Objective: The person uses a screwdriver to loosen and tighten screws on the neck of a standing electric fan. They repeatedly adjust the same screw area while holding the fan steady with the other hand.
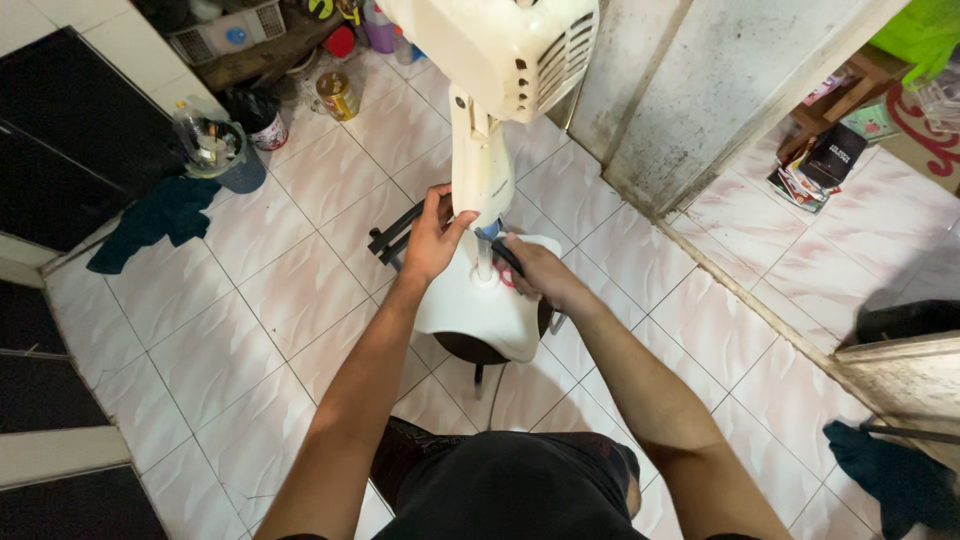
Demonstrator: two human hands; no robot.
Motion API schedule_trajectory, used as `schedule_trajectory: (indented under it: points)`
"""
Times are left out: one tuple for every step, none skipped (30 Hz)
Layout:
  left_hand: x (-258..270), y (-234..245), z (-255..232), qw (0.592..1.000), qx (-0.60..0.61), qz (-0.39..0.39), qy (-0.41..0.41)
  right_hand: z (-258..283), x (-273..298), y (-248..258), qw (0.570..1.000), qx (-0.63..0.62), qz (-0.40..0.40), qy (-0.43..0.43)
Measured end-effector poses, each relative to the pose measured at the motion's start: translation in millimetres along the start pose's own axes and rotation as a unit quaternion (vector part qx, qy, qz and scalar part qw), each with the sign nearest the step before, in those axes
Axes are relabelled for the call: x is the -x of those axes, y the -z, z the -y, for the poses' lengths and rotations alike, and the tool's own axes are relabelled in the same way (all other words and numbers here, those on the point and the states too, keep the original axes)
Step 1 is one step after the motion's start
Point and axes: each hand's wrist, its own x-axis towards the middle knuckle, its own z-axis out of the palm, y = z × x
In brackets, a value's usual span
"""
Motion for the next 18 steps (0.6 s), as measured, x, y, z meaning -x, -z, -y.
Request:
schedule_trajectory:
  points:
    - [0, 0, -1, 1.000, 0.001, 0.001, 0.002, 1, 3, -2, 0.991, 0.107, -0.033, 0.070]
    - [-1, 1, -2, 1.000, 0.002, 0.002, 0.004, 2, 5, -2, 0.947, 0.263, -0.044, 0.179]
    - [-1, 1, -2, 1.000, -0.001, 0.000, 0.002, 1, 7, -2, 0.867, 0.411, -0.067, 0.275]
    - [-2, 1, -3, 1.000, -0.004, -0.002, 0.002, -2, 8, 0, 0.738, 0.553, -0.085, 0.377]
    - [-2, 1, -3, 1.000, -0.007, -0.003, 0.001, -6, 9, 0, 0.745, 0.547, -0.094, 0.371]
    - [-1, 1, -3, 1.000, -0.002, -0.002, -0.006, -12, 9, 0, 0.751, 0.540, -0.103, 0.365]
    - [1, 0, -2, 1.000, 0.002, -0.001, -0.013, -18, 8, -1, 0.758, 0.533, -0.112, 0.358]
    - [1, 0, -2, 1.000, 0.007, 0.001, -0.019, -24, 6, -1, 0.765, 0.527, -0.122, 0.351]
    - [1, -1, -1, 1.000, 0.008, -0.001, -0.013, -30, 2, -2, 0.771, 0.519, -0.131, 0.345]
    - [0, -2, 0, 1.000, 0.010, -0.004, -0.005, -34, -2, -3, 0.777, 0.512, -0.140, 0.338]
    - [-1, -3, 0, 1.000, 0.011, -0.007, 0.002, -36, -8, -4, 0.812, 0.472, -0.133, 0.316]
    - [0, -2, 1, 1.000, 0.003, -0.008, 0.005, -37, -14, -5, 0.846, 0.430, -0.123, 0.291]
    - [0, -1, 2, 1.000, -0.005, -0.009, 0.008, -36, -19, -4, 0.876, 0.386, -0.114, 0.266]
    - [0, -1, 2, 1.000, -0.012, -0.009, 0.011, -34, -23, 0, 0.970, 0.200, -0.031, 0.136]
    - [-1, -1, 3, 1.000, 0.002, -0.005, -0.002, -30, -28, 7, 0.998, 0.001, 0.055, -0.001]
    - [-2, -1, 3, 1.000, 0.018, -0.002, -0.015, -27, -30, 14, 0.961, -0.199, 0.137, -0.138]
    - [-2, -2, 2, 0.999, 0.033, 0.001, -0.028, -24, -30, 18, 0.958, -0.206, 0.144, -0.139]
    - [-1, -2, 2, 1.000, 0.019, 0.001, -0.019, -22, -29, 20, 0.955, -0.214, 0.151, -0.140]
